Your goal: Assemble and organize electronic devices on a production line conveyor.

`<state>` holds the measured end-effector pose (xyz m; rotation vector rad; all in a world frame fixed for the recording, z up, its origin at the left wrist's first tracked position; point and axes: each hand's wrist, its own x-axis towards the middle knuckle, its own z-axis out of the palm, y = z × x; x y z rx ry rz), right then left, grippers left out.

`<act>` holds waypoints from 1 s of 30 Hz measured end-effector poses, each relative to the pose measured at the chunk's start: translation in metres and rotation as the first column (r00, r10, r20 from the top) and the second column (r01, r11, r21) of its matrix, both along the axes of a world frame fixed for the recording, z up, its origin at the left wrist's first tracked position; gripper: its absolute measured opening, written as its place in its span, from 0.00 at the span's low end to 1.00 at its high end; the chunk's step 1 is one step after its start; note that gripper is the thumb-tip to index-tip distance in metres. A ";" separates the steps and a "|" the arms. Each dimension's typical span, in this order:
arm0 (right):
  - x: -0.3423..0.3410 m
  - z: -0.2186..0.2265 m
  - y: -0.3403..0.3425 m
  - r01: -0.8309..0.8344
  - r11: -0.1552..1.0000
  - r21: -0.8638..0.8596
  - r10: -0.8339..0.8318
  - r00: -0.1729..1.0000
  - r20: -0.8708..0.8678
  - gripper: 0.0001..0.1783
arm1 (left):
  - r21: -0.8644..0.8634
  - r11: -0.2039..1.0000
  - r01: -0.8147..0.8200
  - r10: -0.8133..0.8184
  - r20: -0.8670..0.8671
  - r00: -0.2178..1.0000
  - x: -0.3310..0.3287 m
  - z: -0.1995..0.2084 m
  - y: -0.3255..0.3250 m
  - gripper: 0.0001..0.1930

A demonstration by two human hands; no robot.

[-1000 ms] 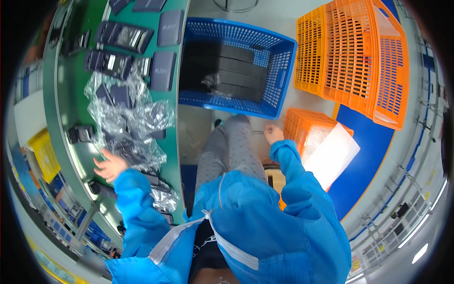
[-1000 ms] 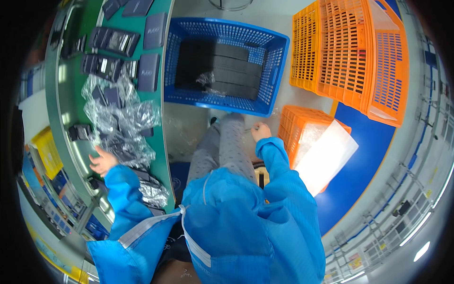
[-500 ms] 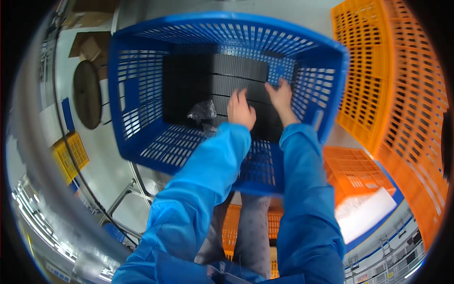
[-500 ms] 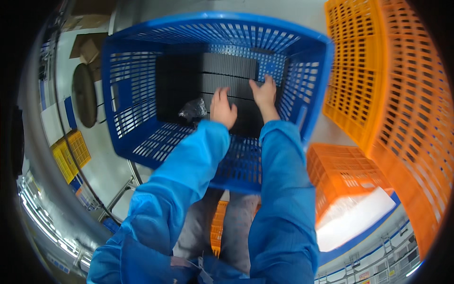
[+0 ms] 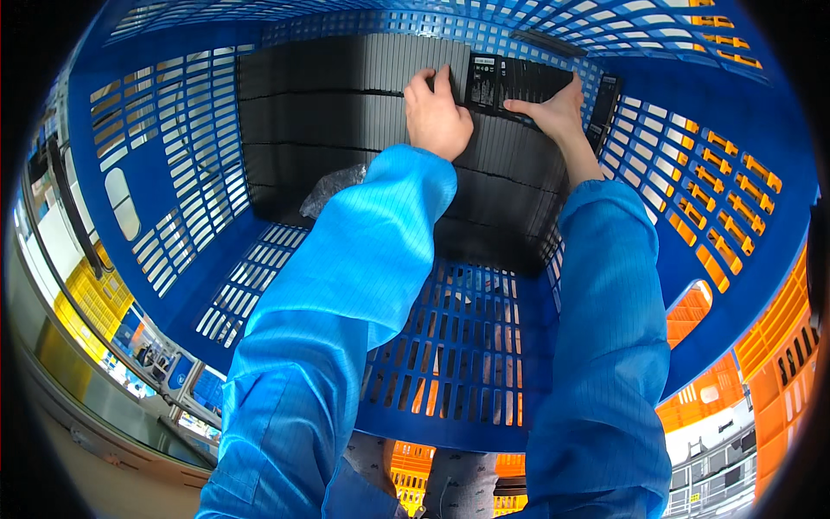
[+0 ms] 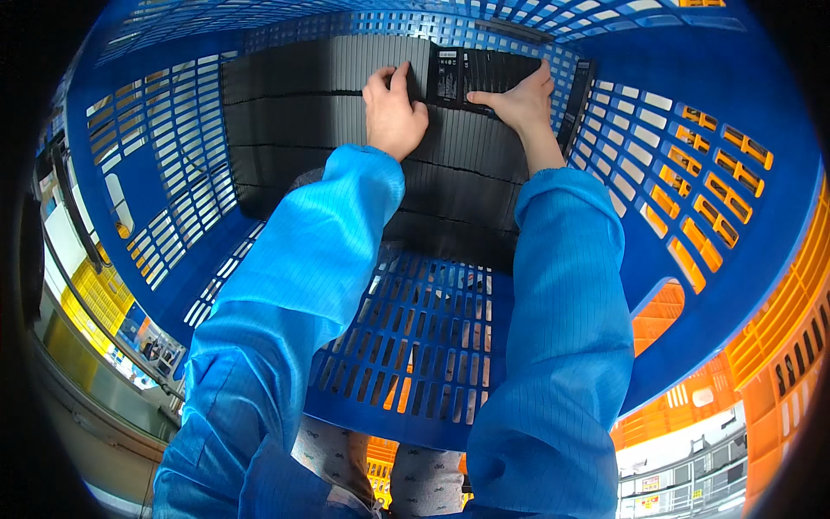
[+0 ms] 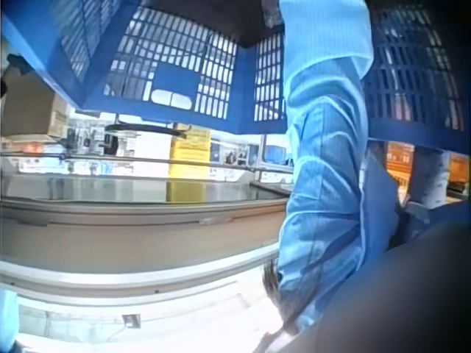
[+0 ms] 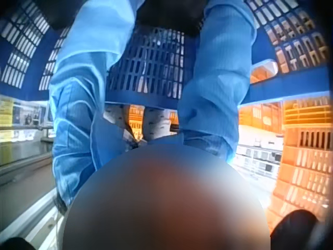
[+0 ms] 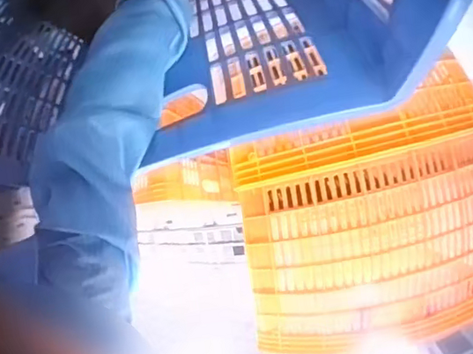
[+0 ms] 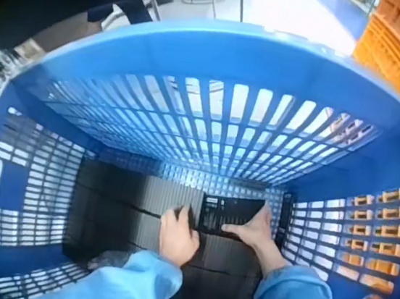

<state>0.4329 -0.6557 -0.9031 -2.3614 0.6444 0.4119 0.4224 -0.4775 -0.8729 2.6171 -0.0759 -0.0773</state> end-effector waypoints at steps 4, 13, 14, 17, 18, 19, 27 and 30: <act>0.016 0.020 0.046 0.063 0.964 -0.259 -0.127 0.963 -0.237 0.71 | -0.054 0.998 0.038 -0.044 -0.120 0.992 0.000 -0.002 -0.018 0.23; 0.024 0.020 0.045 0.145 0.978 -0.150 -0.165 0.977 -0.135 0.59 | -0.278 0.924 -0.264 0.189 -0.269 0.944 -0.002 0.002 -0.032 0.24; 0.022 0.018 0.032 0.257 0.963 -0.077 -0.265 0.956 -0.124 0.54 | -0.196 0.949 -0.246 0.211 -0.186 0.960 -0.002 0.002 -0.037 0.26; 0.004 0.043 0.004 0.544 0.682 0.489 -0.541 0.825 -0.165 0.41 | -0.092 0.960 -0.266 0.249 -0.165 0.954 0.006 0.002 -0.047 0.35; -0.008 0.055 -0.006 0.515 0.433 0.740 -0.568 0.793 -0.219 0.38 | 0.009 0.965 -0.263 0.262 -0.146 0.954 0.009 0.003 -0.053 0.39; -0.020 0.073 -0.001 0.510 0.337 0.791 -0.624 0.750 -0.218 0.33 | 0.061 0.945 -0.322 0.327 -0.097 0.940 0.014 -0.004 -0.049 0.46; -0.078 0.170 0.005 0.479 -0.003 0.878 -0.714 0.614 -0.337 0.27 | 0.360 0.893 -0.271 0.294 -0.009 0.956 -0.001 -0.032 -0.076 0.52; -0.076 0.183 0.021 0.485 -0.010 0.874 -0.735 0.589 -0.335 0.27 | 0.486 0.816 -0.314 0.292 0.122 0.949 0.011 -0.048 -0.083 0.49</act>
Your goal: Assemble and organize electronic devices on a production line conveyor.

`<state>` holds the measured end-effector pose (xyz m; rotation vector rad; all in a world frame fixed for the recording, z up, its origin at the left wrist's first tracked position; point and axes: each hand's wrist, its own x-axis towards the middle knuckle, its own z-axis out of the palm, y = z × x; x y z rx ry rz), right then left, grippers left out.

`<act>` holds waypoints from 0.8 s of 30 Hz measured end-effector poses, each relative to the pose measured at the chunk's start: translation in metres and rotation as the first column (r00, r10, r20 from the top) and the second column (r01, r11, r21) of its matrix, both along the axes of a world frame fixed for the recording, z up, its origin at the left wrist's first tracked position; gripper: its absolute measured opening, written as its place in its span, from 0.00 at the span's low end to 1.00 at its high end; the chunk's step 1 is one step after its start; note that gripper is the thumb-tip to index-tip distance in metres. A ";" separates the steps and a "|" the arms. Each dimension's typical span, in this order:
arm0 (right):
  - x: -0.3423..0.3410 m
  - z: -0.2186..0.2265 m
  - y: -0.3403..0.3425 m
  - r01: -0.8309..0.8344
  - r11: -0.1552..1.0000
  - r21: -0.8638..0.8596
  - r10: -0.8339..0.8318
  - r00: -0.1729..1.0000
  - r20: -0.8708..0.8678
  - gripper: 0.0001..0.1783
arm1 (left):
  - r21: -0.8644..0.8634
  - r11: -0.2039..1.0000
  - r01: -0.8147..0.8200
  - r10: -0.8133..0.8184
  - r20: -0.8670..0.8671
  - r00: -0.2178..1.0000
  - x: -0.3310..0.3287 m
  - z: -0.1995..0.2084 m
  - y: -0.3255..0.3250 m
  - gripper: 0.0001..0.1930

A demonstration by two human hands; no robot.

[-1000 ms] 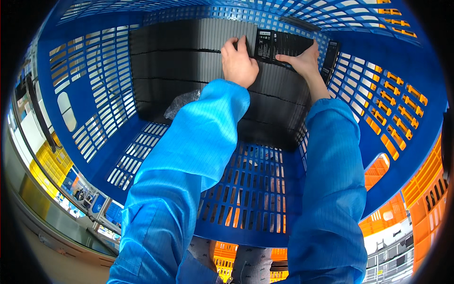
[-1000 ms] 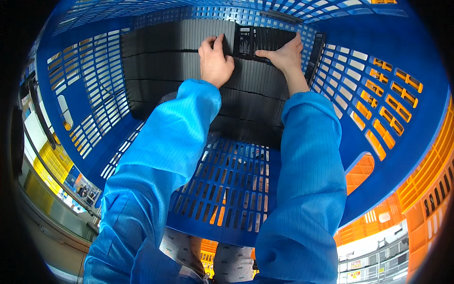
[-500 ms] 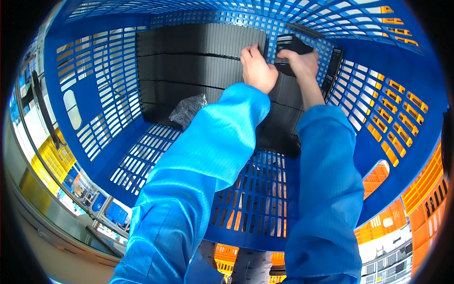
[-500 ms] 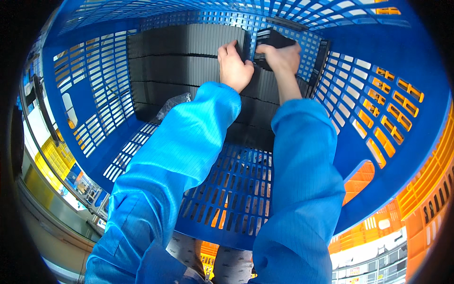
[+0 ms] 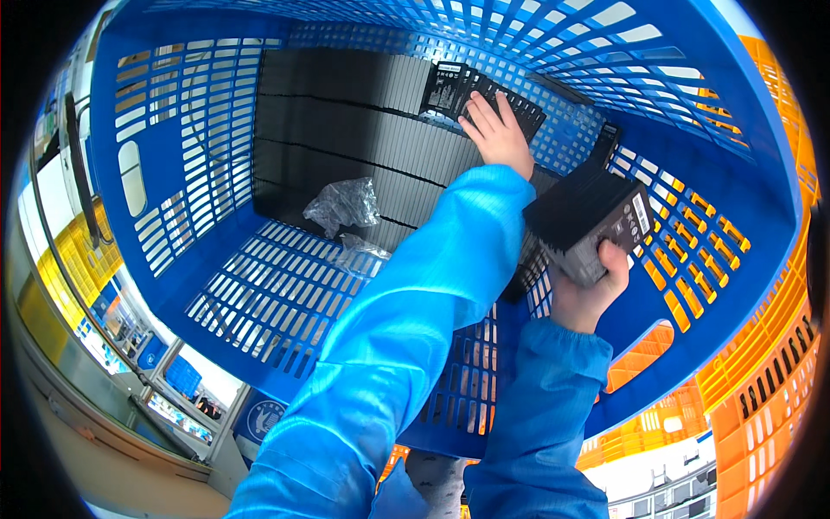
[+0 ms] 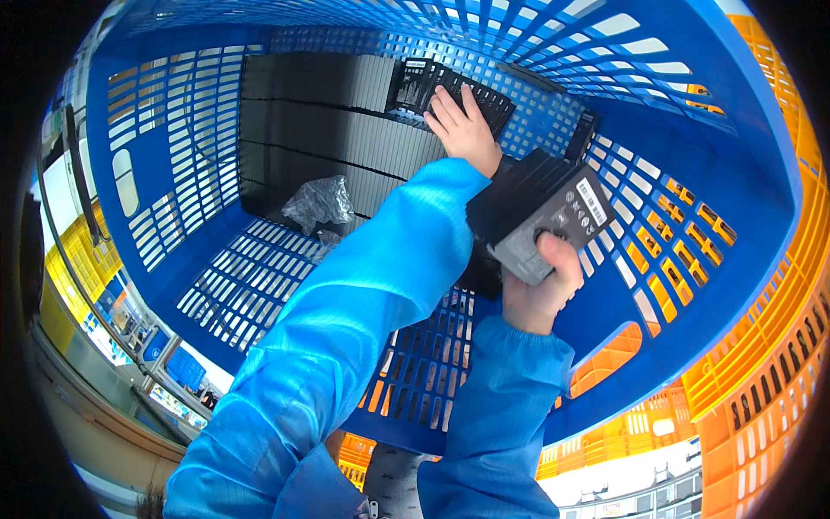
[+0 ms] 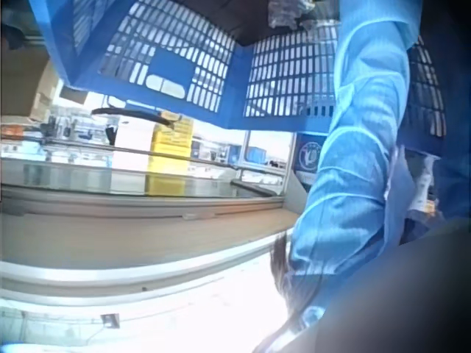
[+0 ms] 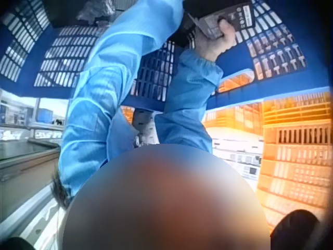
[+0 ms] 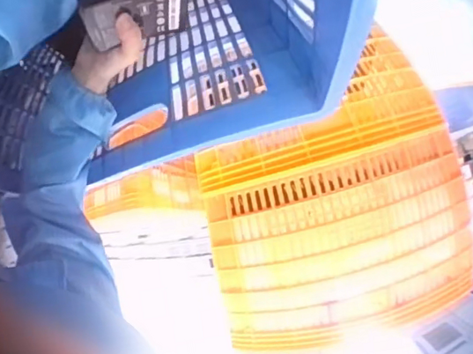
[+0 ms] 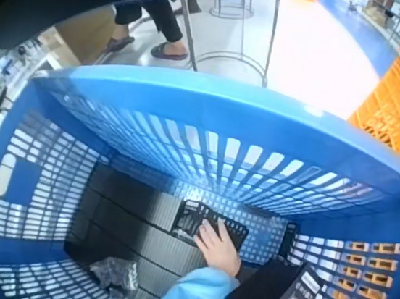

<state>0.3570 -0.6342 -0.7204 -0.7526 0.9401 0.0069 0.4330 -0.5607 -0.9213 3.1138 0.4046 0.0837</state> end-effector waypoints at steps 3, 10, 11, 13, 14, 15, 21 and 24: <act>-0.012 0.001 -0.018 0.006 0.998 0.057 -0.005 1.000 -0.029 0.27 | -0.407 0.909 -0.093 0.032 -0.152 0.988 0.011 0.041 -0.010 0.48; -0.008 0.002 -0.012 -0.038 0.992 0.123 0.036 0.999 0.019 0.27 | -0.322 0.942 -0.094 0.057 -0.121 0.991 0.035 0.030 0.004 0.56; -0.010 0.001 -0.014 -0.037 0.991 0.127 0.035 0.999 0.018 0.27 | -0.319 0.944 -0.084 0.036 -0.155 0.987 0.036 0.029 0.008 0.57; -0.013 -0.002 -0.020 -0.082 0.996 0.047 0.081 0.997 0.020 0.27 | -0.325 0.943 -0.069 0.007 -0.188 0.982 0.038 0.027 0.009 0.58; -0.013 -0.002 -0.020 -0.079 0.996 0.044 0.078 0.997 0.019 0.27 | -0.299 0.953 -0.037 -0.021 -0.188 0.982 0.038 0.027 0.008 0.55; -0.011 0.000 -0.020 -0.062 0.996 0.057 0.061 0.998 0.019 0.27 | -0.267 0.964 -0.007 -0.045 -0.188 0.981 0.039 0.028 0.010 0.52; -0.008 0.006 -0.021 -0.031 0.999 0.032 0.032 0.999 -0.026 0.27 | -0.353 0.928 0.120 -0.187 -0.162 0.969 0.062 0.026 0.055 0.31; -0.006 0.007 -0.020 -0.015 0.999 0.032 0.015 1.000 0.011 0.26 | -0.347 0.933 0.098 -0.182 -0.220 0.958 0.067 0.030 0.051 0.30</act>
